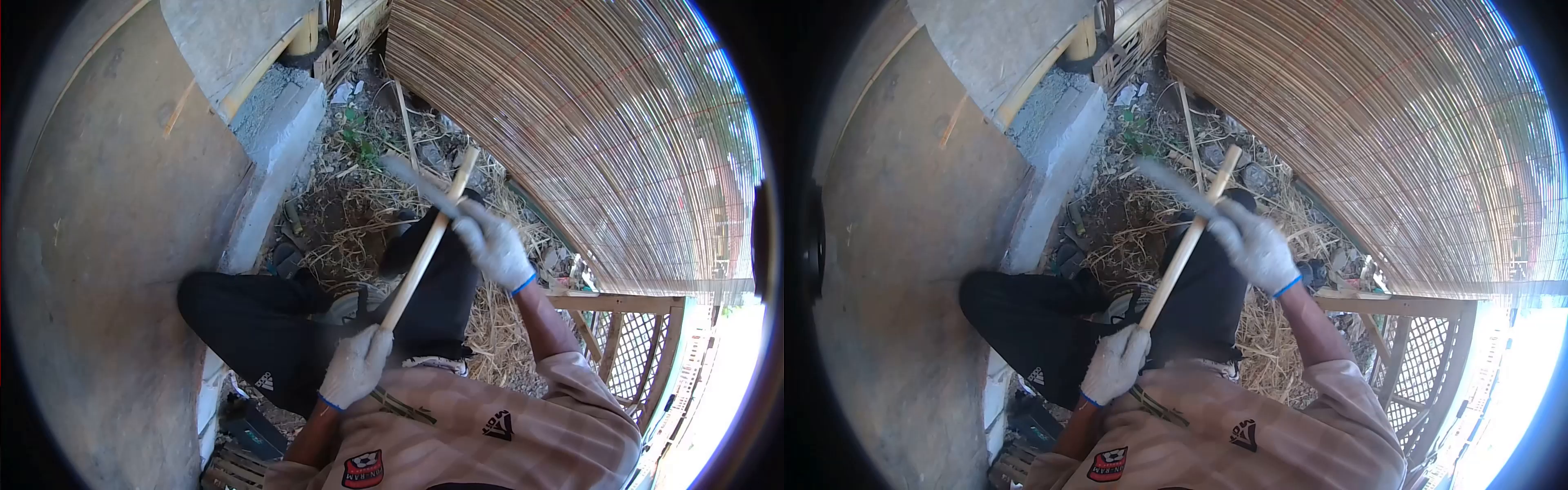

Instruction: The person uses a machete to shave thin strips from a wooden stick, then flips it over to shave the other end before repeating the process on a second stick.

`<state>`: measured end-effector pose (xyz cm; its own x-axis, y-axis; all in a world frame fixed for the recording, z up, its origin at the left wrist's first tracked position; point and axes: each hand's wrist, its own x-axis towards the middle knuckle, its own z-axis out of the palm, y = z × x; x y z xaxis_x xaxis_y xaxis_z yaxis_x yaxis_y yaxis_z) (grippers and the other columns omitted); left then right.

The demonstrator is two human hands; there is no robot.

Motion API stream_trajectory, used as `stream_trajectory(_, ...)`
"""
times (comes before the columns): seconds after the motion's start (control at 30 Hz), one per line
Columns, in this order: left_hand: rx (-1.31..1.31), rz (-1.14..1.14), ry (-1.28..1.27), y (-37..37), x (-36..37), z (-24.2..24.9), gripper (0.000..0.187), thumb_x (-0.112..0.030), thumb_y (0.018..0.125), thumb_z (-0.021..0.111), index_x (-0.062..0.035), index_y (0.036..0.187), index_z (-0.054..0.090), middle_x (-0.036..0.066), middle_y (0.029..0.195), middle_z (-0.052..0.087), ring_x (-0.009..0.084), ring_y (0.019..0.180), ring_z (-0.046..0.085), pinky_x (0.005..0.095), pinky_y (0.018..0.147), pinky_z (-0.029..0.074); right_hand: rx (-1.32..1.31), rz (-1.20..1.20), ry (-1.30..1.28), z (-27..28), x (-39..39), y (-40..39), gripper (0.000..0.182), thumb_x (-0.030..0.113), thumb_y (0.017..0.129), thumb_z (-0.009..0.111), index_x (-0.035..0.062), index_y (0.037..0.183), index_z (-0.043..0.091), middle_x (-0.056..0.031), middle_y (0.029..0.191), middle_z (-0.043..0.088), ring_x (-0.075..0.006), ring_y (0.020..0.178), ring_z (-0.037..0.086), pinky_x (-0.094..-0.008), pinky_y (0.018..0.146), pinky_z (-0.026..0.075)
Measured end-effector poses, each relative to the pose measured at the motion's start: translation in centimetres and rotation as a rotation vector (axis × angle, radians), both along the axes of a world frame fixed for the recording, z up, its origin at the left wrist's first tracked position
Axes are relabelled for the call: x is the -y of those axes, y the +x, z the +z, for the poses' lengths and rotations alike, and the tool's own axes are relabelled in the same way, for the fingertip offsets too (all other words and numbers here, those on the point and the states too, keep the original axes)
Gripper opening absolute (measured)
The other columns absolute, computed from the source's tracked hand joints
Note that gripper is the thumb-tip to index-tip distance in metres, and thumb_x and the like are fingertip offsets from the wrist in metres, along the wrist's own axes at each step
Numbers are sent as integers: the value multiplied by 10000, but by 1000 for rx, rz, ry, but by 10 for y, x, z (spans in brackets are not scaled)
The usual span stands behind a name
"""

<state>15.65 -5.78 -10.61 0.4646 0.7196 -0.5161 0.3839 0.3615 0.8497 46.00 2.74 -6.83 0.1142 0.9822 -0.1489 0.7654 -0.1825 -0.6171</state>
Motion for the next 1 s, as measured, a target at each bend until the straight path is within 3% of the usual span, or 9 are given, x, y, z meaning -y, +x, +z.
stream_trajectory(0.1, -7, 65, -23, 7, -13, 0, 366, -329, 1124, 530, -9, 1010, 666, 164, 755, 655, 315, 658, 660, 453, 646, 498, 35, 323, -71, 13, 27, -31, 523, 515, 1050, 635, 101, 1368, 647, -212, 1042, 761, -433, 1017, 741, -500, 876, 591)
stream_trajectory(0.17, 62, 106, 17, 3, -12, -1, 412, -330, 1142, 497, -46, 866, 609, -7, 656, 509, 85, 589, 483, 326, 550, 404, 36, 302, -105, 12, 33, -41, 498, 500, 1050, 639, 113, 1364, 642, -217, 1031, 753, -436, 1001, 738, -502, 855, 591)
stream_trajectory(0.3, 40, 63, -72, -6, -7, 7, 384, -333, 1134, 513, -15, 968, 654, 120, 714, 621, 232, 624, 627, 416, 617, 488, -61, -51, -45, 9, 4, -25, 377, 428, 1071, 623, 115, 1273, 678, -232, 913, 737, -438, 926, 749, -510, 785, 583)
stream_trajectory(0.37, 51, 34, 4, -6, -1, 6, 400, -344, 1137, 506, -20, 953, 649, 90, 699, 609, 188, 621, 621, 402, 610, 489, -6, -65, -108, 14, 2, -15, 381, 439, 1076, 612, 118, 1271, 677, -219, 915, 739, -435, 922, 746, -503, 790, 587)
stream_trajectory(0.4, 129, 100, -59, -4, 4, -1, 415, -349, 1145, 508, -61, 861, 602, -45, 668, 494, 60, 584, 446, 289, 535, 369, 22, 63, -37, 17, 7, -17, 400, 459, 1073, 611, 121, 1275, 677, -213, 920, 742, -434, 921, 744, -500, 790, 588)
stream_trajectory(0.5, 130, 121, -55, 1, -6, 0, 408, -347, 1145, 514, -66, 863, 604, -48, 667, 490, 55, 584, 446, 283, 531, 363, 51, 333, -122, 17, 31, -30, 507, 451, 1028, 689, 71, 1363, 660, -242, 1009, 745, -446, 989, 740, -496, 835, 582)
stream_trajectory(0.7, 128, 153, -82, -1, -11, 7, 411, -353, 1143, 515, -63, 867, 608, -43, 674, 500, 52, 586, 453, 284, 530, 363, 52, 248, -36, 5, 19, -34, 504, 412, 1024, 705, 44, 1366, 670, -238, 1091, 759, -441, 1024, 742, -487, 870, 587)
stream_trajectory(0.83, 107, 94, -63, -11, 11, 1, 399, -338, 1133, 514, -65, 856, 604, -42, 671, 506, 57, 584, 460, 294, 534, 384, -31, -211, 100, -8, -11, 2, 497, 466, 1080, 603, 64, 1366, 662, -235, 1064, 767, -446, 1008, 751, -498, 858, 590)
stream_trajectory(1.0, 112, 105, -245, -1, -7, 21, 442, -364, 1135, 492, -64, 826, 590, -36, 660, 497, 64, 575, 452, 293, 527, 377, 140, 161, 18, 10, 14, -3, 492, 502, 1064, 610, 98, 1341, 657, -213, 1040, 757, -429, 993, 743, -512, 850, 580)
